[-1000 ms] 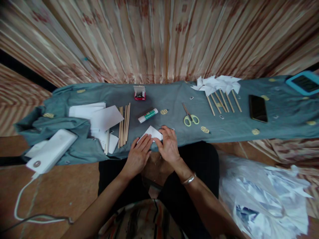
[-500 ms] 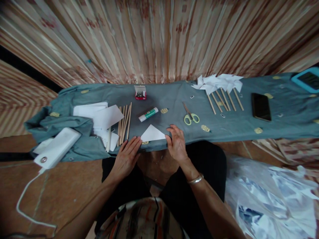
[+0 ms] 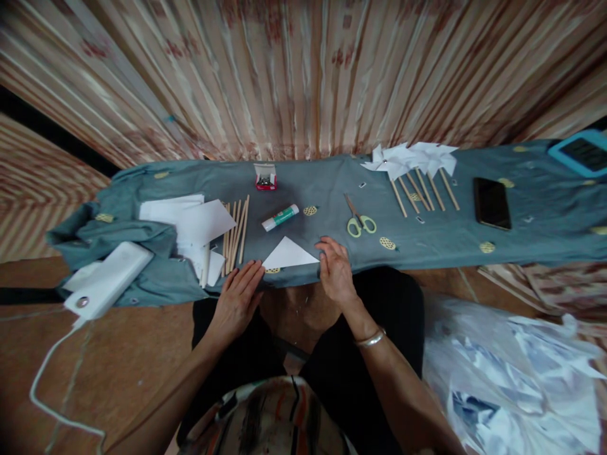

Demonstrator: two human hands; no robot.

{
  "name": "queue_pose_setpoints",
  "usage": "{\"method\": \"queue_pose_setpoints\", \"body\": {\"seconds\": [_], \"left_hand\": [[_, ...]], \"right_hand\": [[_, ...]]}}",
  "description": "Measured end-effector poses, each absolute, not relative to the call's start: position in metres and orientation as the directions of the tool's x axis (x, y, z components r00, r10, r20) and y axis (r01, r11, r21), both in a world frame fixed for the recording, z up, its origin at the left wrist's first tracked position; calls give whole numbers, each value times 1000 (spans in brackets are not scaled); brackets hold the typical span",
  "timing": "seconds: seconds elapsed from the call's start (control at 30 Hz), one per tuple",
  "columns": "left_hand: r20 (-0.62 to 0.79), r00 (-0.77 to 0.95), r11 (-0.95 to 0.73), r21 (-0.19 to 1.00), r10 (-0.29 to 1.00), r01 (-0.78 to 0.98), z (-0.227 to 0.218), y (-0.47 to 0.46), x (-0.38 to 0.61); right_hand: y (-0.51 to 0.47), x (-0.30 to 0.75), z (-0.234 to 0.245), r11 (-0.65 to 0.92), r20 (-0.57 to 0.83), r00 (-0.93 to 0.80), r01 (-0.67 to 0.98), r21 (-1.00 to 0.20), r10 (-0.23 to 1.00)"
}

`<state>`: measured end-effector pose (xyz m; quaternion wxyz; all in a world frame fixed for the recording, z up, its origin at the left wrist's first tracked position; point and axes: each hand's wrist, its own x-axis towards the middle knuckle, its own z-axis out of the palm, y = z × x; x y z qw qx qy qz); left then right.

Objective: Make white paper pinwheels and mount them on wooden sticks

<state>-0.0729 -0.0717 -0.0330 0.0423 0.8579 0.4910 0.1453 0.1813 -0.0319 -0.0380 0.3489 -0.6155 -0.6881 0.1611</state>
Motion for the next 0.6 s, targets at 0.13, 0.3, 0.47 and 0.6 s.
{"method": "queue_pose_setpoints", "body": {"seconds": [0.13,0.3,0.47,0.6], "left_hand": [[227,469,-514,223,854,828,-33,-71,-71],[220,460,-505,240,860,829,-34,-72,-70],[234,449,-501,263,862,825,-37,-74,-73],[283,441,-515,293,852,806,-42,-76,-78]], "right_hand": [[-29,170,-35,122,270,78,751,-649,960],[-27,158,-37,77,261,87,827,-556,961],[-27,172,-42,168,273,-3,795,-583,962],[-29,181,-45,234,294,-65,775,-587,954]]}}
